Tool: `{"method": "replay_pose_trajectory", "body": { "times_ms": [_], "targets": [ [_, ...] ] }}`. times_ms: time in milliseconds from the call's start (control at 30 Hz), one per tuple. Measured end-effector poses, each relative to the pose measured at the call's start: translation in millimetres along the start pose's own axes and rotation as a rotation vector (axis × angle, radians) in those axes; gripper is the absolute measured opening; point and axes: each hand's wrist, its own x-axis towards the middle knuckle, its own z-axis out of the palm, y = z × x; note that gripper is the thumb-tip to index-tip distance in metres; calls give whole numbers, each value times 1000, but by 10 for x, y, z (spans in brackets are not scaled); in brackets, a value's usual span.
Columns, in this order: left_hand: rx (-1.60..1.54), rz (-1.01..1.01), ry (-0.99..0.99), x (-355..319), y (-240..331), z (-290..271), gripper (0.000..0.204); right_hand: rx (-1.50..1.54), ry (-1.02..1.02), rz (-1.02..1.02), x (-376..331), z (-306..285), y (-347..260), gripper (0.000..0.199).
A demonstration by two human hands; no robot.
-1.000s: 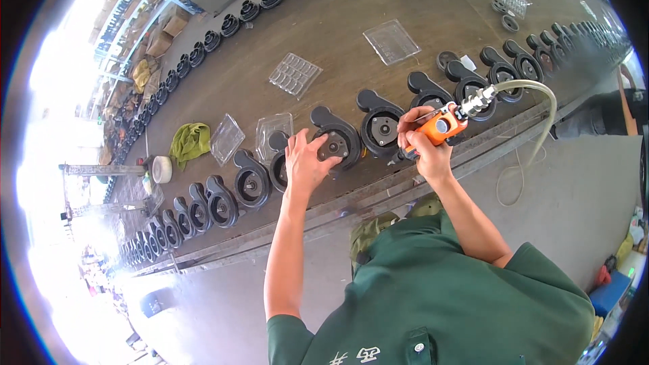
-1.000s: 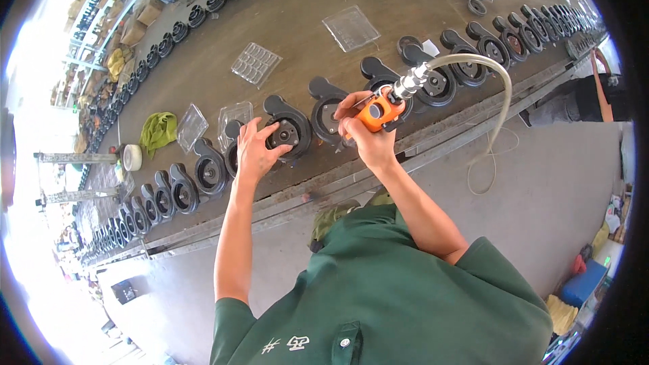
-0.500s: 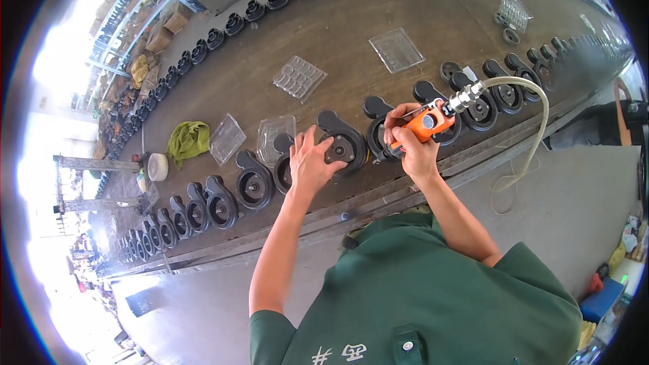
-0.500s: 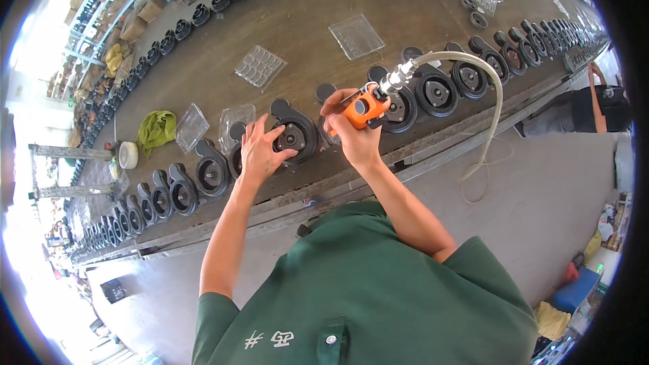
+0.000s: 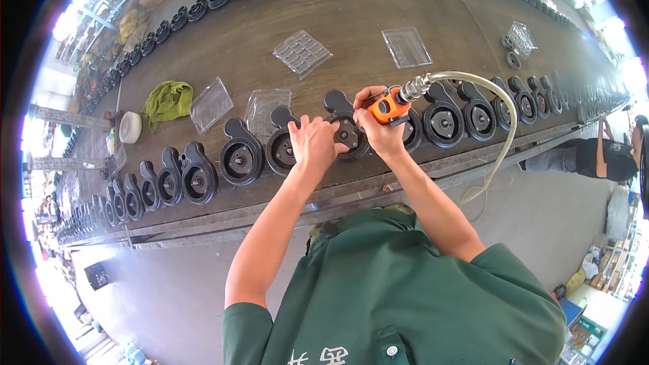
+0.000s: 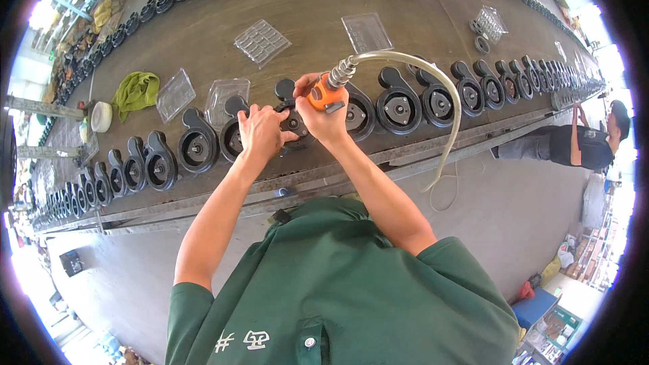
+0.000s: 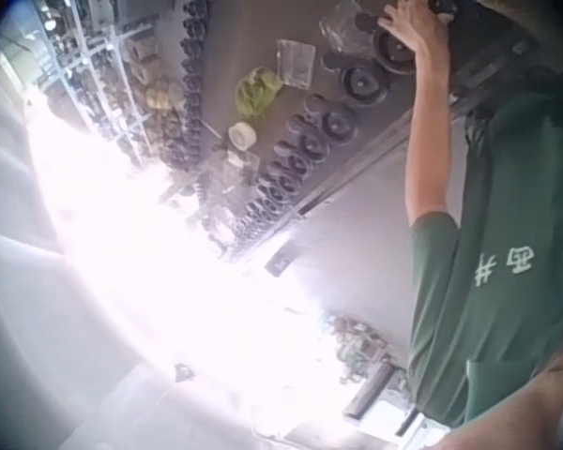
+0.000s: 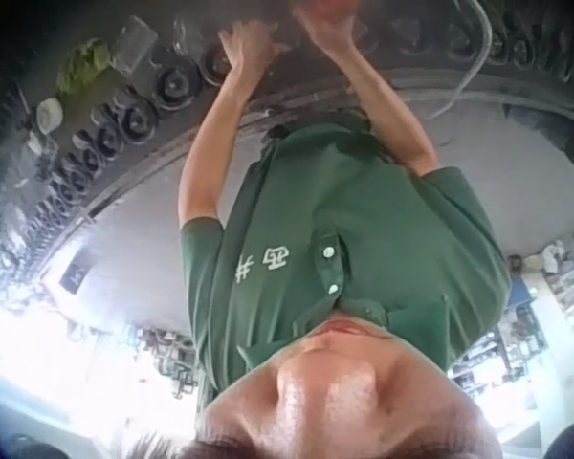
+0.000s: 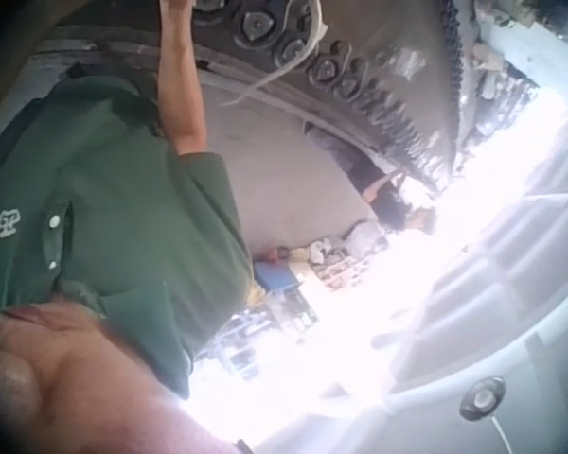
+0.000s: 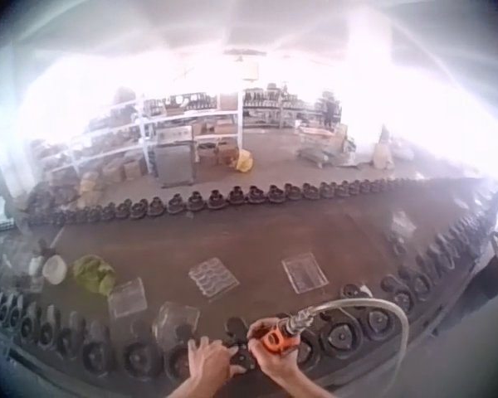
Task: The person assembles a series of black mechanical housings using a pneumatic screwdriver to fasten screws into each part as they move along a workbench.
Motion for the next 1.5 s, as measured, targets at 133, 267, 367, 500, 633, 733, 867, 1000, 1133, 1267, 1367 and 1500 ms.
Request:
{"method": "replay_pose_trajectory", "body": {
  "times_ms": [133, 267, 367, 500, 633, 733, 867, 1000, 1133, 1267, 1367, 1500],
  "targets": [
    [15, -2, -37, 11, 27, -45, 47, -29, -38, 15, 12, -7, 91, 23],
    [62, -38, -41, 42, 70, 28, 40, -40, -38, 27, 56, 9, 103, 21],
    [72, -43, -41, 72, 73, 54, 40, 32, -13, 9, 175, 18, 94, 20],
    [54, -46, -38, 87, 64, 49, 40, 44, -62, -18, 304, 34, 141, 20],
    [48, -57, -63, 95, 76, 15, 40, 39, -92, -3, 347, 57, 179, 20],
    [36, -67, -33, 74, 71, 40, 41, 55, -111, 2, 373, 61, 218, 21],
    [43, -68, -20, 80, 74, 59, 40, 55, -106, 6, 385, 54, 227, 21],
    [50, -58, -14, 70, 57, 77, 40, 82, -101, 23, 377, 45, 236, 22],
    [32, -57, -5, 60, 50, 84, 40, 41, -97, 2, 377, 39, 229, 22],
    [9, -49, 59, 52, 39, 114, 34, 54, -94, 1, 396, 24, 216, 21],
    [23, -59, -5, 59, 45, 80, 41, 49, -99, 15, 397, 37, 203, 21],
    [10, -67, -21, 65, 48, 59, 40, 4, -88, 3, 395, 21, 203, 20]
  ]
}}
